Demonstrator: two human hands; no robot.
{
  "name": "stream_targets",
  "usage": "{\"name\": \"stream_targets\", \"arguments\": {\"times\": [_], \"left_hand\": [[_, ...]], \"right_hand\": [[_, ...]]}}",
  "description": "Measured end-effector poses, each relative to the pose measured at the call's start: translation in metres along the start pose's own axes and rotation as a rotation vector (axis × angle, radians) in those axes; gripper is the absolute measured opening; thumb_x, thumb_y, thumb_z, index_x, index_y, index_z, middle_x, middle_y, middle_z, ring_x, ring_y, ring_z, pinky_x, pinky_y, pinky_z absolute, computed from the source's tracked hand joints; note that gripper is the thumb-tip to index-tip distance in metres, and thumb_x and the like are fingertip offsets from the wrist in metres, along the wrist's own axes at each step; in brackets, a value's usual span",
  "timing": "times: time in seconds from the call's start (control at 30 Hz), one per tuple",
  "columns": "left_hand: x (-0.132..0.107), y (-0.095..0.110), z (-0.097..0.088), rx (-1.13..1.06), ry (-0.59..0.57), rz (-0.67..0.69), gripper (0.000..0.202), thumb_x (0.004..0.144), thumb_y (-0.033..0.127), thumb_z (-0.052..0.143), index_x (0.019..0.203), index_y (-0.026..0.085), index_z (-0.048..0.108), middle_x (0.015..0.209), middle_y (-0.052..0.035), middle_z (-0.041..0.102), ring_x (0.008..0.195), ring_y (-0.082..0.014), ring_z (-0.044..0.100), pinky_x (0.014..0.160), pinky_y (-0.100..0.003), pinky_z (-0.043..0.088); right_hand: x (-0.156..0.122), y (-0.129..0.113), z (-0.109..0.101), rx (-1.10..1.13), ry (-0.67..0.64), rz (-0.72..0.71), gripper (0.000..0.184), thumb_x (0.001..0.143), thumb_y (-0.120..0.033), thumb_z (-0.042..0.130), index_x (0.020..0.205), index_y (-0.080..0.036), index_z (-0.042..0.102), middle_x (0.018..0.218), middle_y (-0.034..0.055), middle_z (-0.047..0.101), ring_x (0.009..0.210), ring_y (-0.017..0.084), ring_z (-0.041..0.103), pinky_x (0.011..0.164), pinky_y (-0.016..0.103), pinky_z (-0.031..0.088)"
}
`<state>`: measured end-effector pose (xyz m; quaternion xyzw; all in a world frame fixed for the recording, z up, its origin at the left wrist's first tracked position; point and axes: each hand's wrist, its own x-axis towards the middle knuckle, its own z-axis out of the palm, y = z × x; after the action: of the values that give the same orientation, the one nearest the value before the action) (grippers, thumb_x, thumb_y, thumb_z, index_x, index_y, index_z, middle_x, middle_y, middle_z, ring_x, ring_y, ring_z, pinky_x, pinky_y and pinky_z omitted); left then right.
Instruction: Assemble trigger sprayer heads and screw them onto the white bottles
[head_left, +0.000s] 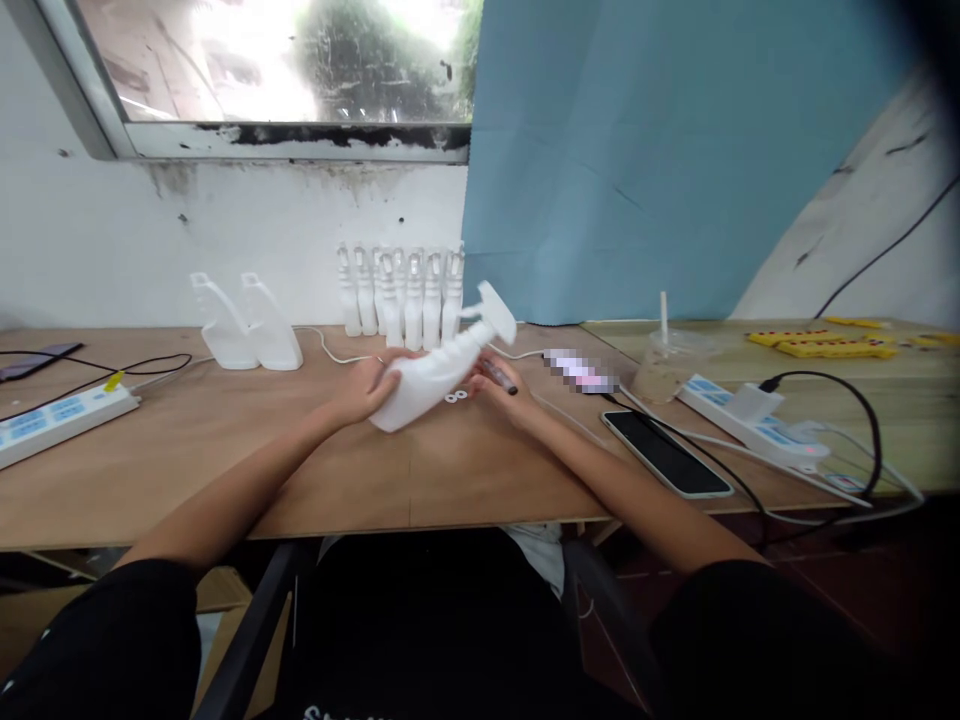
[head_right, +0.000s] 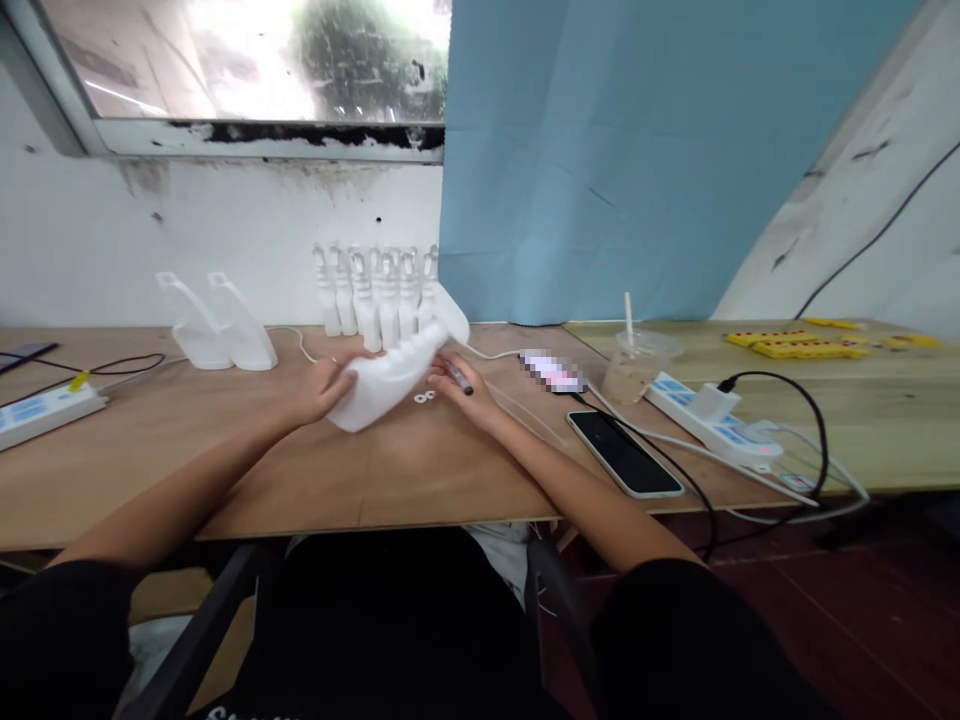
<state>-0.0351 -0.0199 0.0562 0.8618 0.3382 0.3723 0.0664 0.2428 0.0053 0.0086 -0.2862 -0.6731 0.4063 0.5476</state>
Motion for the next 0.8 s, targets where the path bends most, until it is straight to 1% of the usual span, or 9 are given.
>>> {"name": "stream_targets", "arguments": {"times": [0.07, 0.2, 0.27, 0.37, 0.47, 0.53, 0.63, 0.73, 0.8], "left_hand": [[0.003, 0.010, 0.002, -0.059, -0.156, -0.038, 0.045, 0.096, 0.043, 0.033, 0.128, 0.019, 0.054, 0.108, -0.0064, 0.066, 0.094, -0.0249, 0.060, 0.086, -0.035, 0.045], [0.007, 0.013, 0.001, -0.204, -0.297, -0.178, 0.045, 0.096, 0.044, 0.031, 0.126, 0.023, 0.057, 0.127, -0.0037, 0.061, 0.108, -0.0248, 0.058, 0.092, -0.036, 0.044], [0.006, 0.013, 0.003, -0.211, -0.331, -0.212, 0.046, 0.096, 0.047, 0.031, 0.126, 0.024, 0.058, 0.133, -0.0032, 0.058, 0.115, -0.0251, 0.055, 0.097, -0.037, 0.042], [0.001, 0.017, 0.011, -0.092, -0.330, -0.243, 0.056, 0.091, 0.058, 0.040, 0.135, 0.024, 0.051, 0.135, -0.0064, 0.056, 0.121, -0.0287, 0.052, 0.102, -0.041, 0.040], [-0.005, 0.026, 0.024, 0.021, -0.314, -0.243, 0.091, 0.070, 0.068, 0.064, 0.144, 0.022, 0.040, 0.145, -0.0116, 0.045, 0.130, -0.0353, 0.044, 0.104, -0.046, 0.038], [-0.007, 0.031, 0.032, 0.037, -0.288, -0.238, 0.105, 0.060, 0.066, 0.074, 0.147, 0.021, 0.036, 0.148, -0.0125, 0.041, 0.134, -0.0370, 0.039, 0.107, -0.047, 0.036], [-0.006, 0.033, 0.034, -0.063, -0.280, -0.289, 0.099, 0.062, 0.060, 0.074, 0.145, 0.021, 0.037, 0.144, -0.0112, 0.045, 0.131, -0.0350, 0.042, 0.107, -0.046, 0.036], [-0.002, 0.032, 0.026, -0.275, -0.348, -0.380, 0.093, 0.062, 0.058, 0.075, 0.141, 0.022, 0.042, 0.139, -0.0104, 0.050, 0.127, -0.0351, 0.046, 0.106, -0.047, 0.037], [-0.002, 0.031, 0.022, -0.555, -0.471, -0.465, 0.090, 0.065, 0.063, 0.068, 0.139, 0.019, 0.044, 0.133, -0.0128, 0.055, 0.122, -0.0361, 0.051, 0.103, -0.048, 0.039]], "right_hand": [[-0.001, -0.006, 0.002, 0.147, 0.030, 0.051, 0.047, 0.069, -0.048, 0.077, 0.108, -0.026, 0.063, 0.099, 0.0046, 0.068, 0.079, 0.019, 0.064, 0.065, 0.031, 0.052], [0.000, -0.014, 0.004, 0.405, 0.028, 0.184, 0.047, 0.069, -0.052, 0.076, 0.107, -0.027, 0.062, 0.106, 0.0023, 0.069, 0.090, 0.019, 0.064, 0.062, 0.026, 0.050], [0.001, -0.012, 0.004, 0.463, 0.084, 0.257, 0.041, 0.068, -0.050, 0.077, 0.097, -0.024, 0.063, 0.097, 0.0013, 0.070, 0.082, 0.015, 0.064, 0.054, 0.022, 0.046], [0.004, -0.003, 0.004, 0.486, 0.164, 0.292, 0.034, 0.067, -0.045, 0.080, 0.085, -0.022, 0.062, 0.082, -0.0012, 0.069, 0.060, 0.009, 0.057, 0.040, 0.019, 0.033], [0.004, 0.004, 0.005, 0.463, 0.214, 0.264, 0.034, 0.069, -0.044, 0.079, 0.087, -0.022, 0.060, 0.079, -0.0017, 0.069, 0.056, 0.009, 0.056, 0.038, 0.019, 0.031], [0.004, 0.004, 0.005, 0.433, 0.247, 0.260, 0.035, 0.069, -0.045, 0.079, 0.089, -0.022, 0.061, 0.082, 0.0002, 0.071, 0.062, 0.012, 0.061, 0.042, 0.021, 0.039], [0.003, -0.001, 0.005, 0.432, 0.225, 0.264, 0.034, 0.071, -0.045, 0.077, 0.091, -0.021, 0.063, 0.088, 0.0041, 0.073, 0.080, 0.020, 0.068, 0.060, 0.028, 0.052], [0.004, -0.010, 0.006, 0.463, 0.159, 0.252, 0.030, 0.073, -0.044, 0.075, 0.088, -0.021, 0.065, 0.093, 0.0064, 0.074, 0.099, 0.025, 0.067, 0.080, 0.035, 0.055], [0.004, -0.015, 0.005, 0.465, 0.109, 0.240, 0.028, 0.073, -0.045, 0.073, 0.085, -0.021, 0.065, 0.097, 0.0071, 0.074, 0.107, 0.027, 0.064, 0.088, 0.037, 0.053]]}}
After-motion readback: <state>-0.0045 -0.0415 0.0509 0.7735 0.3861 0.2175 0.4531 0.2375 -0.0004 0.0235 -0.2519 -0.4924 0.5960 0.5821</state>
